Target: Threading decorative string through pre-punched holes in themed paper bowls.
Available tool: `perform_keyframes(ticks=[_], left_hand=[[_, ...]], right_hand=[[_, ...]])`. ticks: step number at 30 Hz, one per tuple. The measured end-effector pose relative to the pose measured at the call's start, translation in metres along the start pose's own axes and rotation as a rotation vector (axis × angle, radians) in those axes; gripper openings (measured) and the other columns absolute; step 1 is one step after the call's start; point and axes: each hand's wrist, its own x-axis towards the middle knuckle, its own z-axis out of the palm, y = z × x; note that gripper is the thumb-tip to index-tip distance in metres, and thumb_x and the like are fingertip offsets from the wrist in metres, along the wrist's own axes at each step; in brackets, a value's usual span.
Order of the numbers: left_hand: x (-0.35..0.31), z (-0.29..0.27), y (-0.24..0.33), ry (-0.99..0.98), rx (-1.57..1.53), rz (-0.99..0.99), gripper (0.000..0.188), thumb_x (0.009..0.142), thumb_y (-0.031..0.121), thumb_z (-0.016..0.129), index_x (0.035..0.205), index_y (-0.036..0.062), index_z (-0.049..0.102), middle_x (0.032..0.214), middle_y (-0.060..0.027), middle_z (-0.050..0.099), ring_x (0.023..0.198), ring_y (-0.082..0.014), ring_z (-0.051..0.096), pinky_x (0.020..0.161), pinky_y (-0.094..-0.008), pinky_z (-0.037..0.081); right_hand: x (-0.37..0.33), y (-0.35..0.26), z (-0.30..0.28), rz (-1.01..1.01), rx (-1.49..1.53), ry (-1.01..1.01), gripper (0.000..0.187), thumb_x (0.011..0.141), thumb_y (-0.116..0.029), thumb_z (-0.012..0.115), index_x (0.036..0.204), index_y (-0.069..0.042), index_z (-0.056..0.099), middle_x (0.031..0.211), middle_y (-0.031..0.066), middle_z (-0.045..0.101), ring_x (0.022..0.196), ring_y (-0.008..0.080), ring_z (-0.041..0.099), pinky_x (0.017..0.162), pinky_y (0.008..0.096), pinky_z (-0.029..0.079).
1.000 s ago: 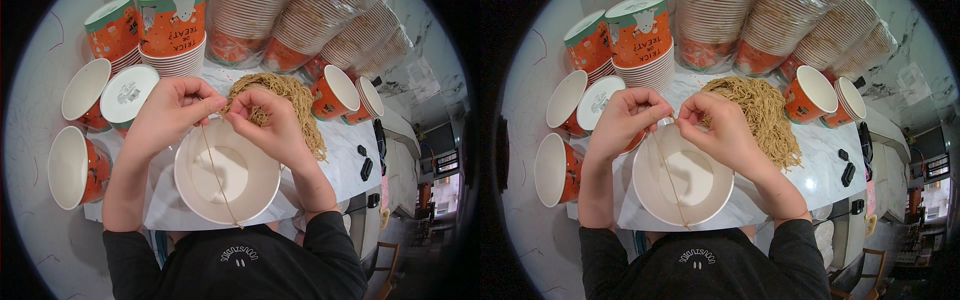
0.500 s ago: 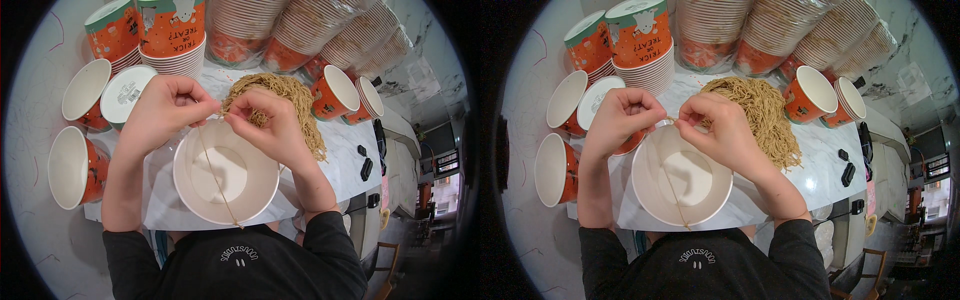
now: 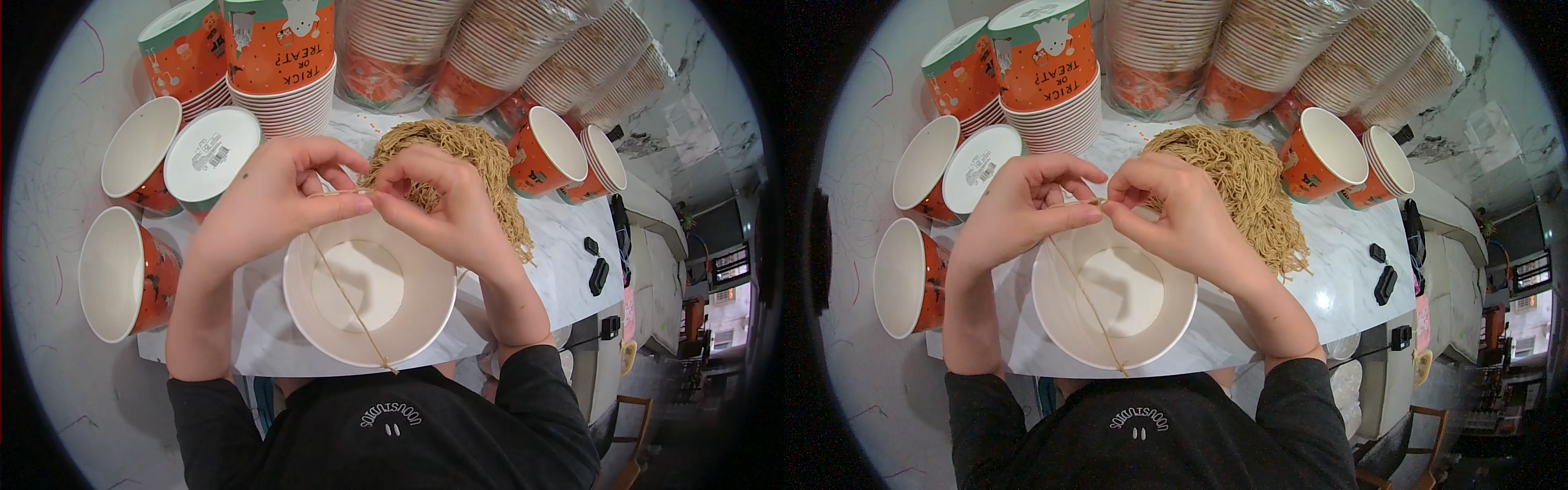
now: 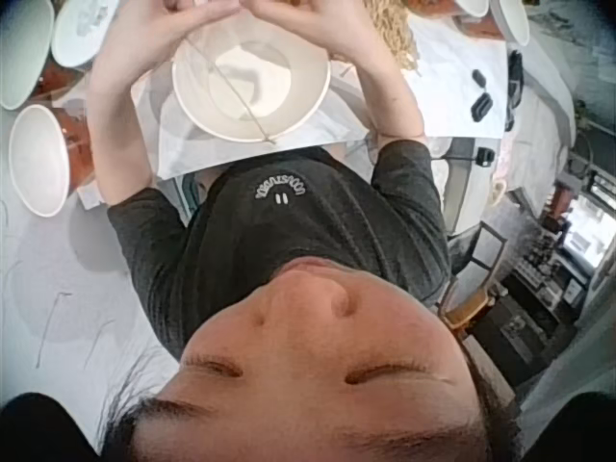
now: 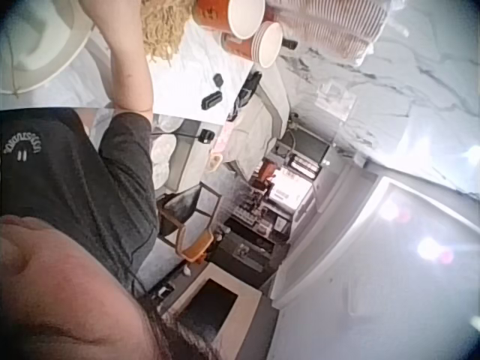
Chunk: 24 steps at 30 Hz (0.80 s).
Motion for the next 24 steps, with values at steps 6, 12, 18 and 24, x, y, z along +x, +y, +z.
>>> perform_keyframes(ticks=[6, 12, 18, 24], left_hand=[[-0.003, 0.002, -0.001, 0.022, 0.259, 0.046, 0.013, 0.084, 0.011, 0.078, 0.086, -0.0014, 0.075, 0.067, 0.005, 0.058, 0.061, -0.0012, 0.044, 0.054, -0.023, 0.036], [-0.007, -0.004, -0.003, 0.087, 0.36, 0.17, 0.018, 0.084, 0.012, 0.075, 0.093, -0.0039, 0.074, 0.067, -0.003, 0.066, 0.059, -0.0033, 0.053, 0.055, -0.0241, 0.043], [-0.019, 0.004, 0.013, -0.004, -0.186, 0.107, 0.05, 0.088, -0.001, 0.073, 0.135, -0.0017, 0.057, 0.084, 0.0002, 0.064, 0.066, -0.0012, 0.057, 0.06, -0.0168, 0.045], [-0.027, 0.014, 0.028, -0.059, -0.394, 0.11, 0.051, 0.088, -0.003, 0.07, 0.136, -0.0034, 0.053, 0.088, -0.0043, 0.066, 0.065, -0.0028, 0.059, 0.059, -0.0157, 0.049]], right_hand=[[0.0, 0.004, 0.001, -0.101, -0.089, -0.009, 0.012, 0.082, -0.005, 0.073, 0.09, 0.002, 0.067, 0.084, 0.0079, 0.064, 0.08, 0.019, 0.063, 0.074, 0.0314, 0.051], [0.0, 0.003, 0.003, -0.142, -0.307, 0.046, 0.012, 0.079, -0.009, 0.073, 0.084, -0.004, 0.064, 0.082, 0.0085, 0.064, 0.081, 0.0289, 0.063, 0.073, 0.0379, 0.051], [0.0, -0.002, 0.008, -0.109, -0.044, 0.137, 0.015, 0.079, -0.01, 0.079, 0.09, -0.005, 0.069, 0.083, 0.0077, 0.063, 0.08, 0.0264, 0.063, 0.072, 0.0368, 0.051], [-0.002, 0.007, 0.01, -0.412, -0.259, 0.099, 0.015, 0.081, -0.011, 0.079, 0.096, -0.007, 0.077, 0.086, 0.0049, 0.062, 0.082, 0.0255, 0.061, 0.073, 0.0369, 0.05]])
